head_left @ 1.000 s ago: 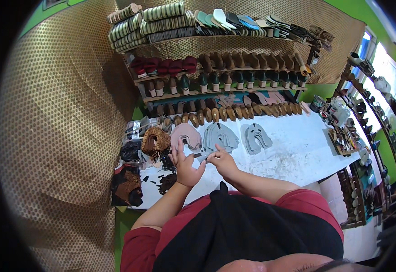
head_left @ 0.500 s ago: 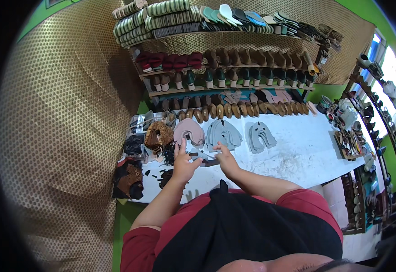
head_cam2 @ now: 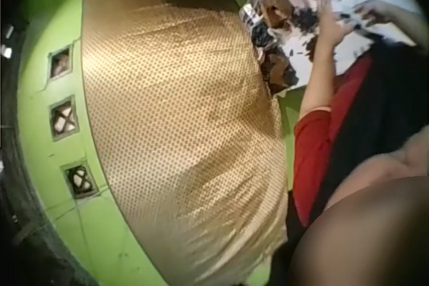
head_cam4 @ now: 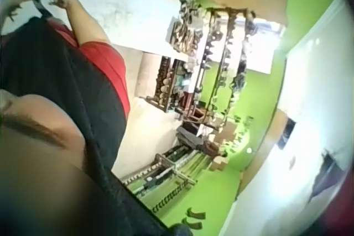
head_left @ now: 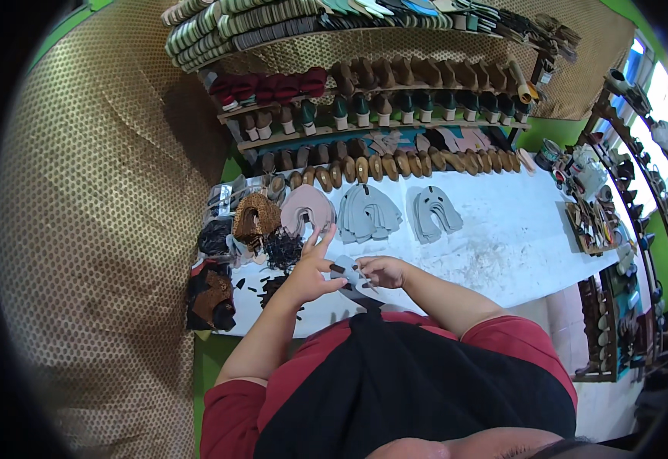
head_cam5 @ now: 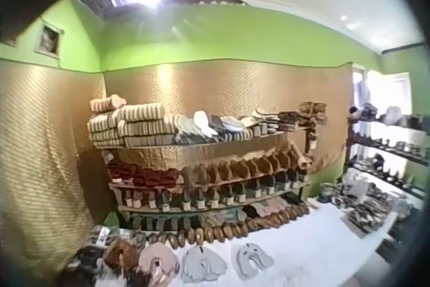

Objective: Placing and organizing small shoe components onto patterns on a workbench.

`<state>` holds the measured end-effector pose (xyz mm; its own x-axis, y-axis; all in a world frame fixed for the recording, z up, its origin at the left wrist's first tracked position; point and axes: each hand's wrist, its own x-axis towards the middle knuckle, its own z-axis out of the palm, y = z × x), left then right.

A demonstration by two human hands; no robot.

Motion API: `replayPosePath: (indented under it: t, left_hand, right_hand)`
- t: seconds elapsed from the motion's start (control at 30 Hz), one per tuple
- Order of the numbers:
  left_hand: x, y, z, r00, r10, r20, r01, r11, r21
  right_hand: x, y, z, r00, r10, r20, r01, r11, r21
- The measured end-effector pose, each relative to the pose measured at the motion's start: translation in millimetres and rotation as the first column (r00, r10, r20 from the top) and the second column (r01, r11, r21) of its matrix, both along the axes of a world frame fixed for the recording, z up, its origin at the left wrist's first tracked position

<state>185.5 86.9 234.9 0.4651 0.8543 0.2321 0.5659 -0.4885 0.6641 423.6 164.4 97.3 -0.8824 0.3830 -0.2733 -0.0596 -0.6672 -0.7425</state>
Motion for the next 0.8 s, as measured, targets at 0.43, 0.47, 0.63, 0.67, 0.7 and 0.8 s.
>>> replayPosePath:
  t: [0.43, 0.47, 0.63, 0.67, 0.7, 0.8]
  left_hand:
    - [29, 8, -129, 0.762, 0.578, 0.292, -0.228, 0.662, -0.714]
    - [33, 7, -132, 0.696, 0.648, 0.309, -0.153, 0.554, -0.819]
    - [-16, 19, -228, 0.816, 0.536, -0.218, -0.546, 0.588, -0.597]
    - [-14, 16, -234, 0.818, 0.531, -0.219, -0.541, 0.584, -0.606]
    - [-14, 12, -239, 0.717, 0.629, -0.299, -0.696, 0.626, -0.352]
    - [-18, 9, -234, 0.629, 0.695, -0.347, -0.767, 0.627, -0.135]
  right_hand:
    - [56, 21, 11, 0.916, -0.287, 0.281, 0.165, 0.907, 0.388]
    - [55, 23, 10, 0.897, -0.320, 0.306, 0.187, 0.900, 0.394]
    - [5, 22, -13, 0.655, -0.597, 0.464, 0.173, 0.716, 0.676]
    - [2, 20, -24, 0.499, -0.695, 0.518, -0.010, 0.593, 0.805]
    - [-2, 17, -34, 0.338, -0.789, 0.513, -0.226, 0.461, 0.858]
    - [-13, -10, -70, 0.376, -0.748, 0.547, -0.424, 0.386, 0.819]
